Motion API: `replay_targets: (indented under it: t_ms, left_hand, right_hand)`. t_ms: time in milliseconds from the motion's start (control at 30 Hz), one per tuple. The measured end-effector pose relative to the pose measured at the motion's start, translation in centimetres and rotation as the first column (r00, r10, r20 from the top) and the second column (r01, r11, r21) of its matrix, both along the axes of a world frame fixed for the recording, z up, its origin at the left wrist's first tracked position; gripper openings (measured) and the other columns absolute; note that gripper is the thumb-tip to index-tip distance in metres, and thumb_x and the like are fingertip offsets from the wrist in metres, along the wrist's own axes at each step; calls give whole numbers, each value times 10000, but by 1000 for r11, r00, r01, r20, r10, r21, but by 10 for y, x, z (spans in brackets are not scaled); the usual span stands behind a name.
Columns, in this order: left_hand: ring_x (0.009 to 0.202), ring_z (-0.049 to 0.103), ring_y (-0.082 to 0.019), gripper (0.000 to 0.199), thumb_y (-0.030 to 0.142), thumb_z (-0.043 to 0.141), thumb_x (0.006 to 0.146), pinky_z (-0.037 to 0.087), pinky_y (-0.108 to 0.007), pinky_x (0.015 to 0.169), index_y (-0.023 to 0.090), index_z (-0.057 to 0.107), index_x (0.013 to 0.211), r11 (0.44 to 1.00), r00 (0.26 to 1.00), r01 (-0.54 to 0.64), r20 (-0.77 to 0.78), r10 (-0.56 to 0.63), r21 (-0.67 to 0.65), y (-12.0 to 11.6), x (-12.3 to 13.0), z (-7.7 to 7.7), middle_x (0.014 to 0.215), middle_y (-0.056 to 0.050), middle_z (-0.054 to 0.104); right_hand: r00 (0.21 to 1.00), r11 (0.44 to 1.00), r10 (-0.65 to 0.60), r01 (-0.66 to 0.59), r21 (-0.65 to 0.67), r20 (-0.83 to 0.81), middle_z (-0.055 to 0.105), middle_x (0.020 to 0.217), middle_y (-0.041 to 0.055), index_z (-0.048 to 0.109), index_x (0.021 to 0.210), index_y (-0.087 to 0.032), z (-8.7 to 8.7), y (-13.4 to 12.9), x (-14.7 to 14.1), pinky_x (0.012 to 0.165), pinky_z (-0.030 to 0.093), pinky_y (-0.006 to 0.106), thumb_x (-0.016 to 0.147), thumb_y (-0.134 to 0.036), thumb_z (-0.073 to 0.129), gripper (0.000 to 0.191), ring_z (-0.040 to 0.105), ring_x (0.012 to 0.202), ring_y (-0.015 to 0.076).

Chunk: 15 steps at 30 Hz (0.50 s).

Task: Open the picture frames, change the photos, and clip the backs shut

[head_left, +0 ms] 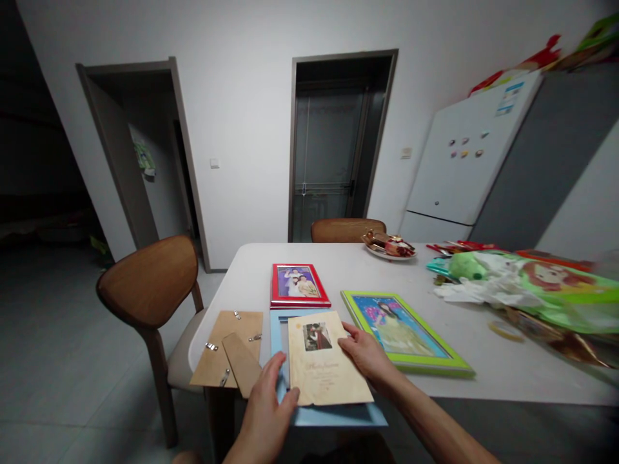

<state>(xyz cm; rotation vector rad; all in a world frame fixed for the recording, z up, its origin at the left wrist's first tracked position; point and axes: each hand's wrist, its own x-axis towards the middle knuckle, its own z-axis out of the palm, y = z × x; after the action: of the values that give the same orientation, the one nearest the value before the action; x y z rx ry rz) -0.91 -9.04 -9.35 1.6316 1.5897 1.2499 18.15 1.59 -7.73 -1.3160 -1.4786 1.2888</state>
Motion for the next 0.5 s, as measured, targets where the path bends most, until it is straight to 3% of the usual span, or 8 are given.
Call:
replay_targets:
  t_ms: [133,300,500]
  left_hand:
    - [1161,383,-250,477,156,521,639,309,-438,971,136,494,1115,995,974,77,-220,-61,65,-4,6,-7,1257,-134,429]
    - [1159,388,-242,405,138,484,679,334,-454,954,132,515,1083,987,937,127,-338,-86,101,-2,4,-9,1235,-144,452]
    - [1135,417,-251,280,140,461,707,366,-458,929,163,581,959,988,901,141,-422,-99,68,-1,4,3,1161,-121,529]
  right_hand:
    - [997,998,-41,38,54,68,566,489,-23,465,1123,-101,-3,3,-9,409,362,200,632,-169,408,499,508,423,119]
    - [968,988,-23,-16,156,248,618,594,16,492,1110,-98,2,7,-16,490,386,219,642,-160,395,481,544,510,135]
    - [791,887,-205,-100,451,577,626,851,80,550,1012,-135,7,0,-18,700,374,258,712,-192,387,347,545,777,176]
